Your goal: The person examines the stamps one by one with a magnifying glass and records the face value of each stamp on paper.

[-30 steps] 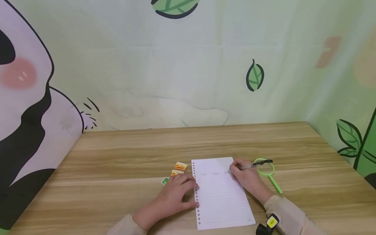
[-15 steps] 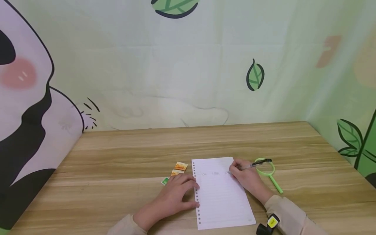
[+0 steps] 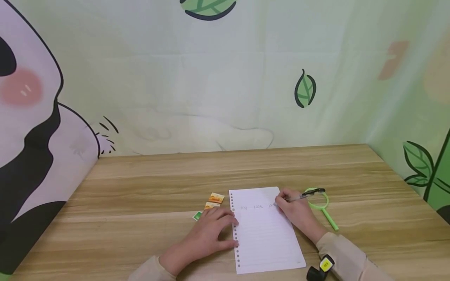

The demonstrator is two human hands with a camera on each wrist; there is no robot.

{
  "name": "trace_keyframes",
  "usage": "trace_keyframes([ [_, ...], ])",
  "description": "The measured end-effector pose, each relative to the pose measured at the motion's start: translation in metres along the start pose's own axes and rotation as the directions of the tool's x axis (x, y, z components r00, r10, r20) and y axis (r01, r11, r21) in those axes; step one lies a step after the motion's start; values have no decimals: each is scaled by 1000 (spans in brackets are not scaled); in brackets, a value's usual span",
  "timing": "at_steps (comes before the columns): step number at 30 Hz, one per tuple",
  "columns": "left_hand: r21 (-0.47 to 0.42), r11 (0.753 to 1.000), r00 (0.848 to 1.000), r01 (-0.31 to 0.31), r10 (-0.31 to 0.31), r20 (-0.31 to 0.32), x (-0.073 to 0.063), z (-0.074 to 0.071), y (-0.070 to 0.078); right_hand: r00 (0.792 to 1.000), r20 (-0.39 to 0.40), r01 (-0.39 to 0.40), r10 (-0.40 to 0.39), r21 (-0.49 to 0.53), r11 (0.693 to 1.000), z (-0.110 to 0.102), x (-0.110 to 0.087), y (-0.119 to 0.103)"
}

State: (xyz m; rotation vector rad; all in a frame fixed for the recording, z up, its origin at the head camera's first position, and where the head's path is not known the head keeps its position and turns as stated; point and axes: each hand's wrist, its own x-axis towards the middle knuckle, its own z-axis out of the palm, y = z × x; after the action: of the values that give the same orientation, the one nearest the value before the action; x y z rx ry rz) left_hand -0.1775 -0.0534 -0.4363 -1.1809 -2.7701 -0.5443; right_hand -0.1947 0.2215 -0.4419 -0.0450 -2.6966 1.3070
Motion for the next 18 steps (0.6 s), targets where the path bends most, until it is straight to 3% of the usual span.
trace_keyframes([
  [5,2,1000,1000,-2,2,1,0,0,0,1000,-19,12,-12,22,1000,-1,0,-1],
  [18,4,1000,1000,-4,4,-3,0,0,-1,999,30,19,-19,15,1000,0,-1,-1],
])
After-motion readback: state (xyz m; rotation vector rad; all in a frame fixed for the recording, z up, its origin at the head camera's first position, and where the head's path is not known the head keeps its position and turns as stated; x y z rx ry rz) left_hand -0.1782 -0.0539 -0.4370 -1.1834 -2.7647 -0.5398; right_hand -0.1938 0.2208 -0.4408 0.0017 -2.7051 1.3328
